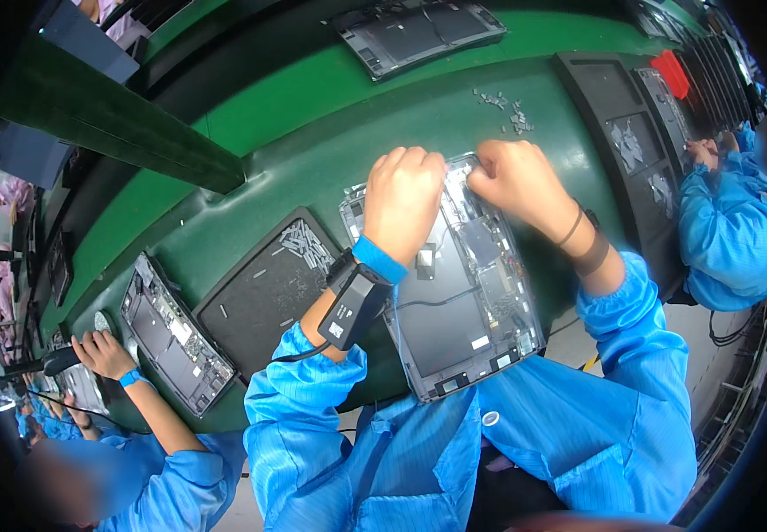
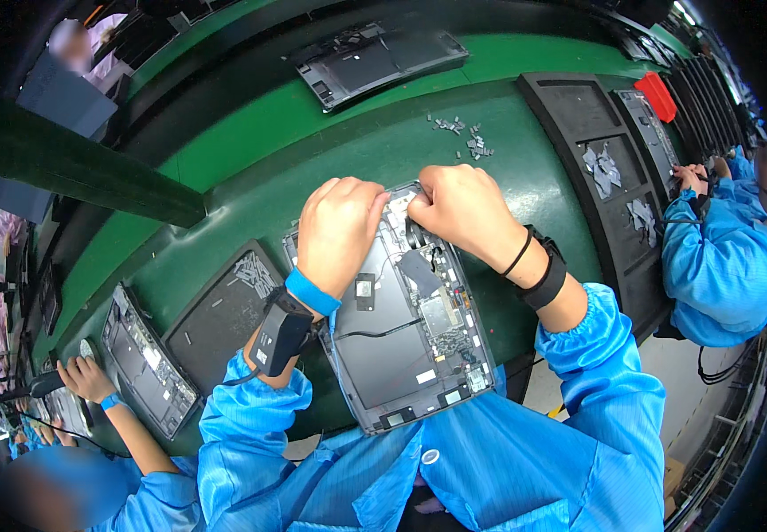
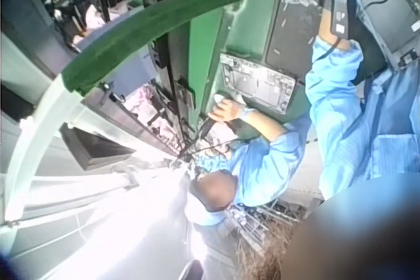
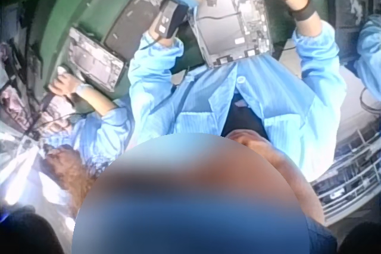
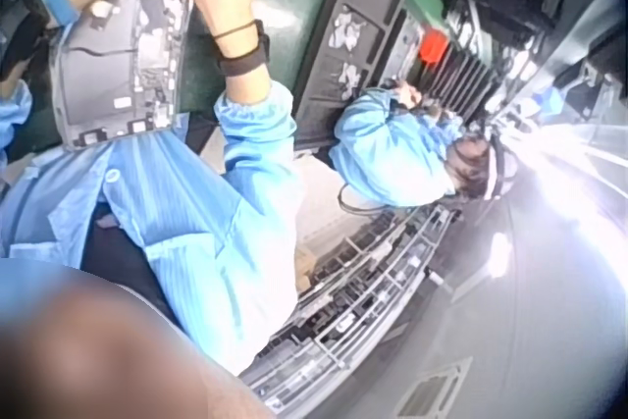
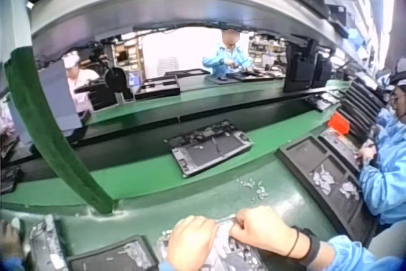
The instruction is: The recorder is assembling internal components and ribbon cables into a tablet chassis on a production line.
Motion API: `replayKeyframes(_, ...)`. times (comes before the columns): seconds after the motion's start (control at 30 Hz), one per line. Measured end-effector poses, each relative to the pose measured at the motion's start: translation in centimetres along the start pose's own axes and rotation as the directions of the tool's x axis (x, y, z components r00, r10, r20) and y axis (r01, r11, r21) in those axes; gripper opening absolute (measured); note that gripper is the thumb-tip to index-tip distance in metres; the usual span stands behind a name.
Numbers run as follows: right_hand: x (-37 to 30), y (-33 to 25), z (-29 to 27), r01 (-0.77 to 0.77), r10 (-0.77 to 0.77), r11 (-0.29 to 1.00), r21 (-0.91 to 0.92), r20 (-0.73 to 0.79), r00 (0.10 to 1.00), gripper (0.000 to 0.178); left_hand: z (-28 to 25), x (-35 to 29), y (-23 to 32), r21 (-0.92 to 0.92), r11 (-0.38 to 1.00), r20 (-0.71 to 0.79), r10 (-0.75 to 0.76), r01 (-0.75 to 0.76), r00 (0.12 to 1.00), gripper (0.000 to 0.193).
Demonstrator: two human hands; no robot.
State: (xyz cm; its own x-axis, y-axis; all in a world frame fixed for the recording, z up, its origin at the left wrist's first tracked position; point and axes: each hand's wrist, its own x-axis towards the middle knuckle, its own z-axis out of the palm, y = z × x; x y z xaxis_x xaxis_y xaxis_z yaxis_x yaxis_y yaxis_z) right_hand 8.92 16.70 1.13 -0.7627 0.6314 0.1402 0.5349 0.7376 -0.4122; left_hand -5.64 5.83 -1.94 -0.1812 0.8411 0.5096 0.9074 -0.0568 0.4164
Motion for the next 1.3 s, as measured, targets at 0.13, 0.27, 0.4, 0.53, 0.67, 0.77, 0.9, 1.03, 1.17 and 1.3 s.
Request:
replayKeyframes(0.13, 0.0, 0.4, -0.9, 0.025, -0.031, 0.997, 0.076, 0.069, 0.997, 0.021, -0.1, 0.1, 0.1, -0.007, 1.000, -0.006, -0.001, 0.001, 1.000, 0.009)
replayKeyframes(0.27, 0.4, 0.0, -0.7, 0.057, -0.055, 0.998, -0.024, 0.065, 0.996, 0.021, -0.1, 0.0, 0.3, -0.006, 1.000, -0.019, 0.008, -0.008, 1.000, 0.009)
replayKeyframes(0.4, -0.1, 0.2, 0.3, 0.034, -0.033, 0.997, -0.065, 0.023, 0.999, 0.020, 0.0, -0.1, 0.3, -0.017, 1.000, -0.022, 0.006, -0.006, 1.000, 0.007)
replayKeyframes(0.53, -1.0, 0.4, -1.1, 0.047, -0.048, 0.999, 0.005, 0.023, 0.999, 0.023, -0.5, -0.3, 0.4, -0.031, 0.999, -0.006, -0.034, 0.034, 0.999, 0.007)
replayKeyframes(0.67, -4.2, 0.1, -4.0, 0.078, -0.051, 0.983, 0.166, -0.158, 0.986, 0.020, -2.5, -0.4, 2.2, -0.136, 0.990, -0.125, -0.049, 0.032, 0.991, 0.008)
replayKeyframes(0.77, -7.0, -1.4, -4.1, 0.056, -0.069, 0.964, 0.259, 0.038, 0.997, 0.023, -3.9, -1.6, 2.7, -0.186, 0.977, 0.001, -0.102, 0.100, 0.995, 0.010)
replayKeyframes(0.9, -8.0, -1.6, -2.6, -0.013, -0.024, 0.966, 0.260, 0.138, 0.990, 0.027, -4.0, -2.5, 3.7, -0.250, 0.950, 0.169, -0.145, 0.185, 0.975, 0.012)
replayKeyframes(1.03, -8.4, -1.0, -1.6, -0.228, 0.124, 0.802, 0.552, 0.220, 0.968, 0.022, -3.5, -2.6, 4.0, -0.380, 0.880, 0.254, -0.198, 0.286, 0.947, 0.014)
replayKeyframes(1.17, -8.3, -0.6, -1.6, -0.024, 0.035, 0.841, 0.541, -0.010, 0.999, 0.012, -2.9, -1.9, 3.2, -0.590, 0.547, 0.477, -0.357, 0.594, 0.803, 0.018)
replayKeyframes(1.3, -7.5, 0.6, -1.8, 0.521, -0.520, 0.849, -0.087, -0.313, 0.795, 0.029, -2.6, -0.9, 2.1, -0.597, 0.504, 0.510, -0.362, 0.624, 0.780, 0.020)
